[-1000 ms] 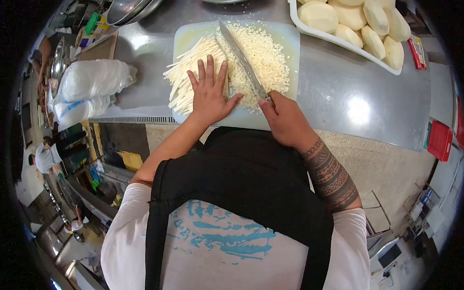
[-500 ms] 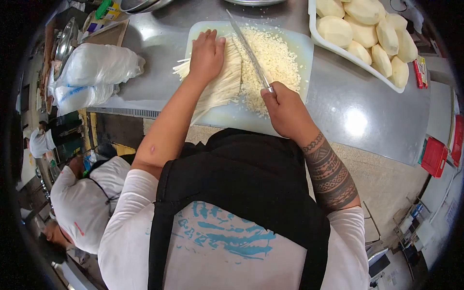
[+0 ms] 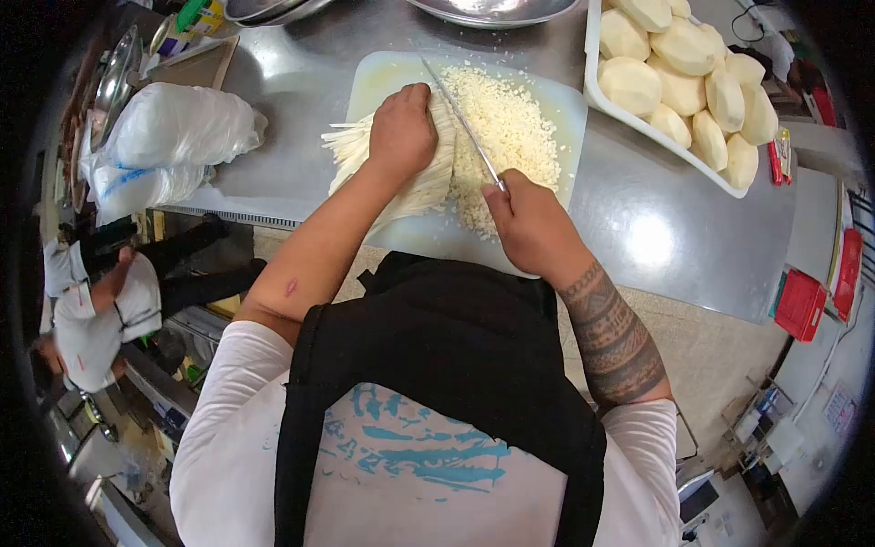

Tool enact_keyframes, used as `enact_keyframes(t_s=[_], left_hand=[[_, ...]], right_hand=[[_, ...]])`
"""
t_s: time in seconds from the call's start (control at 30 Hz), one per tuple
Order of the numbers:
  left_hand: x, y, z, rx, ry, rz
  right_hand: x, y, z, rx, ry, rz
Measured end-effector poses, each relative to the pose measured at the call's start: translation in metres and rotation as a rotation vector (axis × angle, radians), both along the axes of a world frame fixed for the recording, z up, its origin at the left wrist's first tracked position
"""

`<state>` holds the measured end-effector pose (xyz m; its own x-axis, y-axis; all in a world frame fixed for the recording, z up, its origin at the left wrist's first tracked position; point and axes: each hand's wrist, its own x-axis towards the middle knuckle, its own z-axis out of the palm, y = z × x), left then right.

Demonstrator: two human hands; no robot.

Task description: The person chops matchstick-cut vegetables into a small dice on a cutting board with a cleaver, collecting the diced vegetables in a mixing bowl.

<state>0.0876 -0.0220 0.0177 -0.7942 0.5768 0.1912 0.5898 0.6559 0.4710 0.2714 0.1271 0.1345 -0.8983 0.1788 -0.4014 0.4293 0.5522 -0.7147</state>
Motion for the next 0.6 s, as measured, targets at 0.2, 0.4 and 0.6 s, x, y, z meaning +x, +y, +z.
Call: enact_keyframes(t_s=[0.2,0.4,0.6], left_hand=[[0.0,0.003,0.003,-0.052,-0.003,0.0],[-0.001,0.001,-0.008,-0.027,0.041,0.028],[0.003,0.003,-0.007,-0.004,0.031,0.037]], right_hand=[[-0.016,0.001,0.006,0.024,-0.007,0.067],[-0.037,0.007,-0.008,-0.02,0.028,0.047],[-0.047,-0.003,-0.04,0.052,0.099,0.081]])
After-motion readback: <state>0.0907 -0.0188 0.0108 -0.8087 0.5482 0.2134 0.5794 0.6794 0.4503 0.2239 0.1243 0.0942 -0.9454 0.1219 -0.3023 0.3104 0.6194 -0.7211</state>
